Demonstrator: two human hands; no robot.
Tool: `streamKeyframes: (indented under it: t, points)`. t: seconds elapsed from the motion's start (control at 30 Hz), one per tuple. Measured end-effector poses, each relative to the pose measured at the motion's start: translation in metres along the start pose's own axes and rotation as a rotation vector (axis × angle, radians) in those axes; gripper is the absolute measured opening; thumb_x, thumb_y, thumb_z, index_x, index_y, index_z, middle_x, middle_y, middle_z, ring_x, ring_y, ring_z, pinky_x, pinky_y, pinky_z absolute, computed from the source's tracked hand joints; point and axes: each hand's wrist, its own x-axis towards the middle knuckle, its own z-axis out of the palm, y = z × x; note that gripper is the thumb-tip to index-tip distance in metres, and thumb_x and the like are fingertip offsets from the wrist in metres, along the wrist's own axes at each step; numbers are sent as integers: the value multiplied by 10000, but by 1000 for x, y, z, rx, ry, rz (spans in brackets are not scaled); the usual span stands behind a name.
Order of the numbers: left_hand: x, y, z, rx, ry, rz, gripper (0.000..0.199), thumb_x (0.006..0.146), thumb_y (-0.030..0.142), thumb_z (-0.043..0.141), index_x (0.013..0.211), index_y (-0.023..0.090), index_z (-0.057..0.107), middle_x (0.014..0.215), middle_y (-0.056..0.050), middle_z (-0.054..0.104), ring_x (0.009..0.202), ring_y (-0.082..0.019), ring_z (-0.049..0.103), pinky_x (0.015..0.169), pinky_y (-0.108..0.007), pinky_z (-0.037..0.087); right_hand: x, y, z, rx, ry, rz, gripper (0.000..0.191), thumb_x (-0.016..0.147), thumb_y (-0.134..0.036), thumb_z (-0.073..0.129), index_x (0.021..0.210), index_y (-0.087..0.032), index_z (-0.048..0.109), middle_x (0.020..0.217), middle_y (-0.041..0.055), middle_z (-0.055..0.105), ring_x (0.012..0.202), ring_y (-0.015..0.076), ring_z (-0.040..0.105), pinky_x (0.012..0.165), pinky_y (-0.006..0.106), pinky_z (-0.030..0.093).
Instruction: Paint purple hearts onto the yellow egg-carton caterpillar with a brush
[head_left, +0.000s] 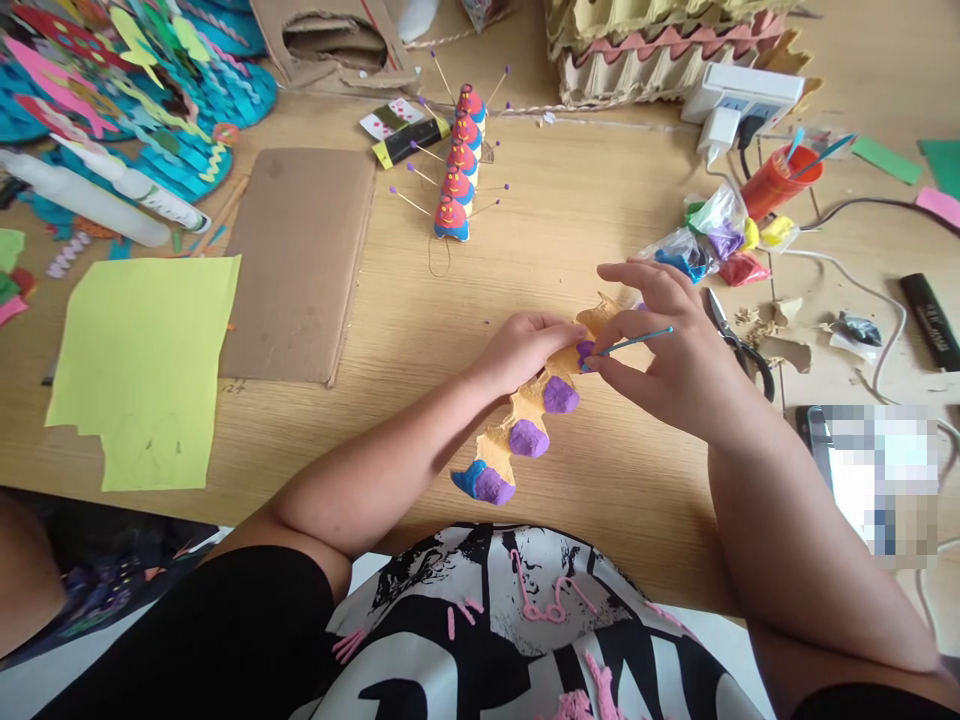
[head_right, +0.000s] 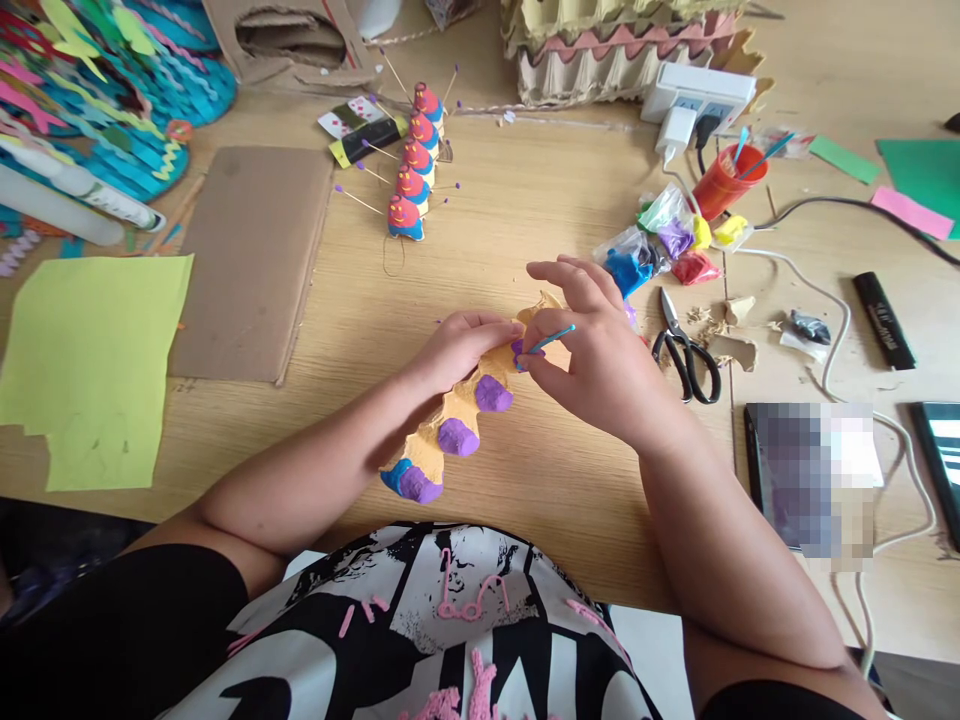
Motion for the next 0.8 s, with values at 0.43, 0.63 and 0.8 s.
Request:
streamKeyframes:
  t: [0.43, 0.63, 0.8]
  points:
    - [2, -4, -1, -19, -9, 17, 436, 802, 538, 957, 640, 182, 763, 569, 12, 606, 521, -86, 455, 529, -279, 276, -1, 5, 6, -38, 25, -10, 130, 875, -338, 925, 912, -358, 801, 1605, 13, 700, 1702, 542, 452, 1459, 804, 349]
    - [1, -2, 0, 24, 10, 1, 439, 866, 526, 918, 648, 185, 747, 560, 16, 583, 512, -83, 432, 531, -282, 265, -3, 8, 9, -137, 28, -52, 72, 946, -287, 832, 926, -333, 781, 1627, 18, 691, 1665, 506, 521, 1420, 780, 424]
    - [0, -3, -1, 37, 4, 16, 442, 882, 541, 904, 666, 187, 752, 582, 9, 595, 530, -87, 442, 534, -282, 274, -4, 8, 8, -228, 26, -97, 41, 961, -264, 786, 938, -293, 768, 1668, 62, 672, 1647, 483, 566, 1369, 780, 470]
